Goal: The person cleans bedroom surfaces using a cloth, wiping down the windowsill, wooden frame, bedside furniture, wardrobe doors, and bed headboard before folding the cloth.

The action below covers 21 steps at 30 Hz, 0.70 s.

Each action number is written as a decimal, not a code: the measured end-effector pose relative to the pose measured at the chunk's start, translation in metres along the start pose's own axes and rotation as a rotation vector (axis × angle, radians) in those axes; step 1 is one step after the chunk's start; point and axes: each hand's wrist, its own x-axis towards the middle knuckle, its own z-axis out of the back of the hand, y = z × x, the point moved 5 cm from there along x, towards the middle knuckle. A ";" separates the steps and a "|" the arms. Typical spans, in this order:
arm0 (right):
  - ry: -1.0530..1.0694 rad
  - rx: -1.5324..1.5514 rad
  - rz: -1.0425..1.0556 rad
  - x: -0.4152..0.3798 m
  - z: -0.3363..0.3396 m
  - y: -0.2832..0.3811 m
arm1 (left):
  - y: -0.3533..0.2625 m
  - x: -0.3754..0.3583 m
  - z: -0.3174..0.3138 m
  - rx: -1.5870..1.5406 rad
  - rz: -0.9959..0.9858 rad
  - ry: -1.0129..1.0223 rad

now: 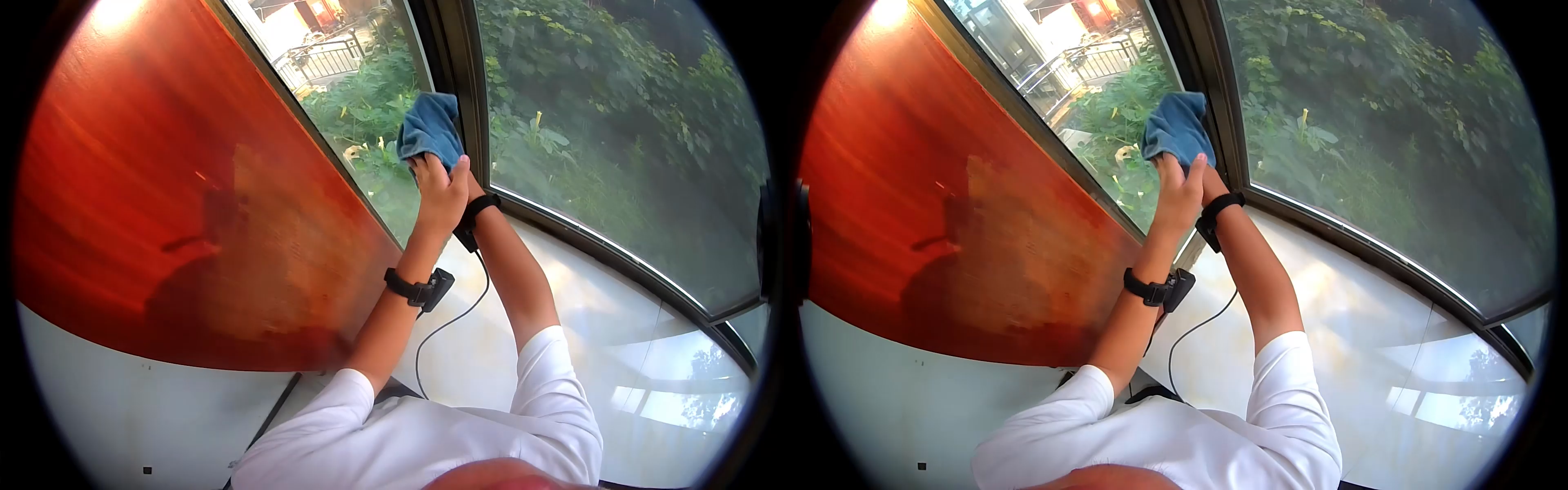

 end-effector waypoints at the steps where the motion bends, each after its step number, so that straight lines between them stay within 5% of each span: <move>1: -0.008 -0.027 0.066 0.013 0.000 0.020 | -0.024 0.004 0.012 -0.006 0.005 0.010; 5: -0.060 -0.098 0.244 0.065 -0.002 0.064 | -0.113 0.028 0.066 0.043 -0.320 -0.081; 8: -0.085 -0.098 0.203 0.086 -0.005 0.055 | -0.112 0.041 0.075 -0.142 -0.271 -0.009; 10: -0.058 -0.077 0.037 0.074 -0.004 0.028 | -0.073 0.050 0.063 -0.365 -0.151 0.031; 14: 0.072 -0.105 -0.473 0.003 0.001 -0.040 | -0.010 0.024 0.031 -0.264 -0.077 0.136; 15: 0.130 -0.147 -0.611 -0.023 0.000 -0.051 | 0.007 0.010 0.020 -0.247 0.076 0.243; 17: 0.595 -0.545 -0.830 -0.086 -0.004 -0.094 | 0.038 -0.033 -0.001 -0.241 0.433 0.440; 21: 0.312 -0.290 -1.202 -0.222 0.011 -0.079 | 0.067 -0.128 -0.044 -0.057 0.645 0.613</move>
